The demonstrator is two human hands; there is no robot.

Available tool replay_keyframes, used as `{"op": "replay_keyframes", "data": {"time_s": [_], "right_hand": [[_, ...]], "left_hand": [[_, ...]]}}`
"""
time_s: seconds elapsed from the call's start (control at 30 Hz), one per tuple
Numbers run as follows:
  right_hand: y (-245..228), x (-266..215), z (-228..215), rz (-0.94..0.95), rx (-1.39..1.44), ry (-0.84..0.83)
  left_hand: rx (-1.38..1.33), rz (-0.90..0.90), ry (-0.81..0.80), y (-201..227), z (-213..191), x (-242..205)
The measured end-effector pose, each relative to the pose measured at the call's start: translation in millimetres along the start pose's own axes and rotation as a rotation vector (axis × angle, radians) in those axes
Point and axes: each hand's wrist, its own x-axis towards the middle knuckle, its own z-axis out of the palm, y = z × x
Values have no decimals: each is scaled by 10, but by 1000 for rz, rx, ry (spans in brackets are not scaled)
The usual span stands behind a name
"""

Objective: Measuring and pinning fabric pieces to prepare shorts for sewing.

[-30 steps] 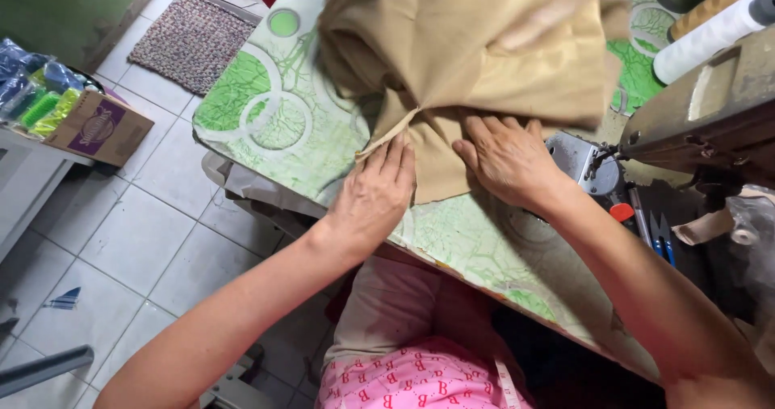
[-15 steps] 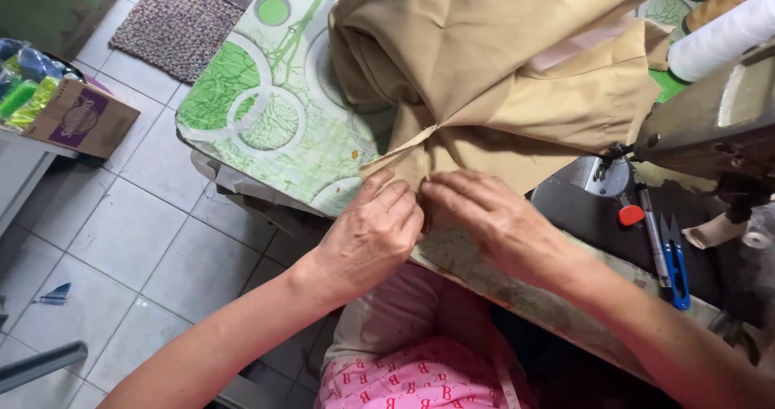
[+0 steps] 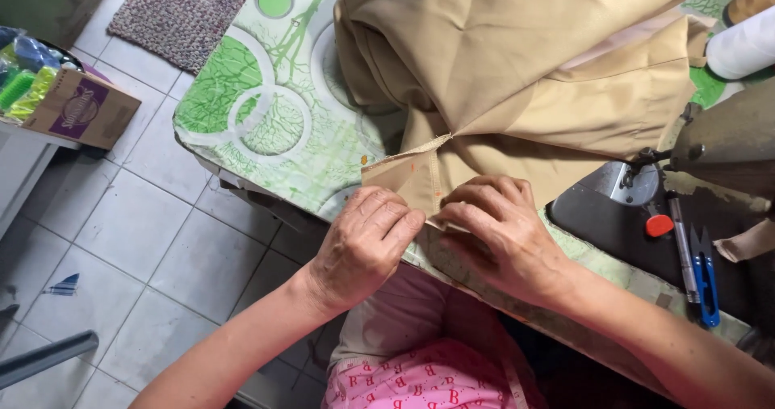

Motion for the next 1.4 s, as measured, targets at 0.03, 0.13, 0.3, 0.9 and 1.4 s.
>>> {"op": "replay_keyframes", "data": {"time_s": [0.03, 0.13, 0.3, 0.9, 1.4], "right_hand": [[24, 0, 23, 31, 11, 10], [42, 54, 12, 113, 61, 11], [86, 158, -25, 257, 134, -38], [123, 407, -116, 560, 176, -305], [159, 431, -132, 511, 152, -388]], "left_hand": [[-26, -25, 3, -1, -10, 3], [-72, -84, 27, 9, -59, 54], [-81, -160, 38, 43, -53, 72], [-29, -122, -4, 40, -51, 87], [166, 88, 8, 75, 20, 76]]}}
